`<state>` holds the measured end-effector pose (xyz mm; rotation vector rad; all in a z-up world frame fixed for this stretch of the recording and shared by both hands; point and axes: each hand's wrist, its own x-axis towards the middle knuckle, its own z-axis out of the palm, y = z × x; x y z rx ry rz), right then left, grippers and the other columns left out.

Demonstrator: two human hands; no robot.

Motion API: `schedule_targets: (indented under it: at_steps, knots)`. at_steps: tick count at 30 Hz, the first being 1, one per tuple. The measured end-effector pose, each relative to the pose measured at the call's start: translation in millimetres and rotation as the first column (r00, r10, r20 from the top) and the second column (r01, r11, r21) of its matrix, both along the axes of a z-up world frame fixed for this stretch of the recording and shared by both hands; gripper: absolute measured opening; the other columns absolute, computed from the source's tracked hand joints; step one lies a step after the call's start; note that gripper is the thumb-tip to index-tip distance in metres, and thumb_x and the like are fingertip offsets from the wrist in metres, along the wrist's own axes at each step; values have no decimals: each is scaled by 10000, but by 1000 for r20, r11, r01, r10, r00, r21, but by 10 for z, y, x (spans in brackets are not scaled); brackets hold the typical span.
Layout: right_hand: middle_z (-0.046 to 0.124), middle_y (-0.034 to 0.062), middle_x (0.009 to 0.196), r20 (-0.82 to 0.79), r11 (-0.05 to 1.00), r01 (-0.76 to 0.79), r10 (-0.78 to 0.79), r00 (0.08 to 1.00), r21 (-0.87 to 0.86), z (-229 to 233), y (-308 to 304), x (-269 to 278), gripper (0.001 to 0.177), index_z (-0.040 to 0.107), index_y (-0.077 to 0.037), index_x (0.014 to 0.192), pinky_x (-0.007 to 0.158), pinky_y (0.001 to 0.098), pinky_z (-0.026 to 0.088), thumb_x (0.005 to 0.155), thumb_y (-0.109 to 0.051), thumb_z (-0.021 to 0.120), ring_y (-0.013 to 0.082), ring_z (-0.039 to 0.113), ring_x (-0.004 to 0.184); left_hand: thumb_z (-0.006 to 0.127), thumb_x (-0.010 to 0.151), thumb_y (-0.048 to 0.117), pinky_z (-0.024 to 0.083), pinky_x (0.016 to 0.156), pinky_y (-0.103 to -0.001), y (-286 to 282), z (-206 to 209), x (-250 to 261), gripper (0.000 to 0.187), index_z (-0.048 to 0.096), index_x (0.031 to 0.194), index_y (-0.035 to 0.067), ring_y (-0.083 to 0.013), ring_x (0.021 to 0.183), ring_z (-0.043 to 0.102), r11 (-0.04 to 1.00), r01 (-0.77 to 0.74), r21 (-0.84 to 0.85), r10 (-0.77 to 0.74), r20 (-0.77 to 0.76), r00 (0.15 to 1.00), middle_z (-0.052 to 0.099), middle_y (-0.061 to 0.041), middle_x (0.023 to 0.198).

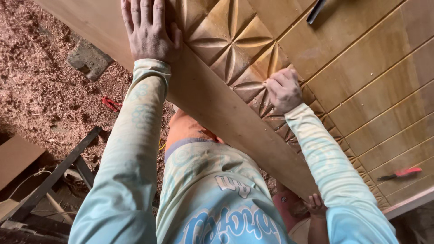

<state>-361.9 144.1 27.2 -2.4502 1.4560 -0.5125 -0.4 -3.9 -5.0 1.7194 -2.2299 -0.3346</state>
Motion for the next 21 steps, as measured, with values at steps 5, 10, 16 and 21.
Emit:
schedule_targets:
  at_steps: [5, 10, 16, 21]
  knots:
    - [664, 76, 964, 95, 999, -48, 48, 994, -7, -202, 55, 292, 101, 705, -56, 940, 910, 405, 460, 876, -16, 773, 278, 595, 967, 612, 907, 270, 113, 1277, -596, -4, 0, 20, 682, 500, 1530, 15, -449, 1477, 340, 997, -12, 74, 12, -3, 1000, 459, -264, 1539]
    - [647, 69, 969, -10, 1000, 1, -1, 1000, 14, -116, 22, 32, 97, 700, -61, 949, 919, 417, 466, 897, -26, 773, 274, 580, 959, 614, 926, 272, 109, 1277, -590, -7, -22, -24, 683, 483, 1545, 13, -454, 1500, 320, 999, -12, 38, 11, 15, 1000, 444, -265, 1567]
    - [654, 64, 997, 84, 999, -50, 50, 995, 7, -247, -7, 277, 95, 708, -76, 967, 934, 437, 467, 886, -44, 747, 297, 603, 1010, 662, 935, 290, 110, 1294, -585, -27, -95, 7, 736, 440, 1597, 55, -415, 1536, 303, 1000, -1, 3, 1, 7, 1000, 400, -231, 1623]
    - [655, 114, 991, -10, 998, 8, -8, 1000, -63, -251, 58, 139, 102, 689, -87, 914, 952, 507, 463, 815, -88, 711, 363, 605, 1042, 700, 762, 337, 154, 1251, -582, 1, -159, 5, 865, 434, 1542, 75, -413, 1486, 327, 999, -12, -29, 12, 15, 1000, 381, -220, 1599]
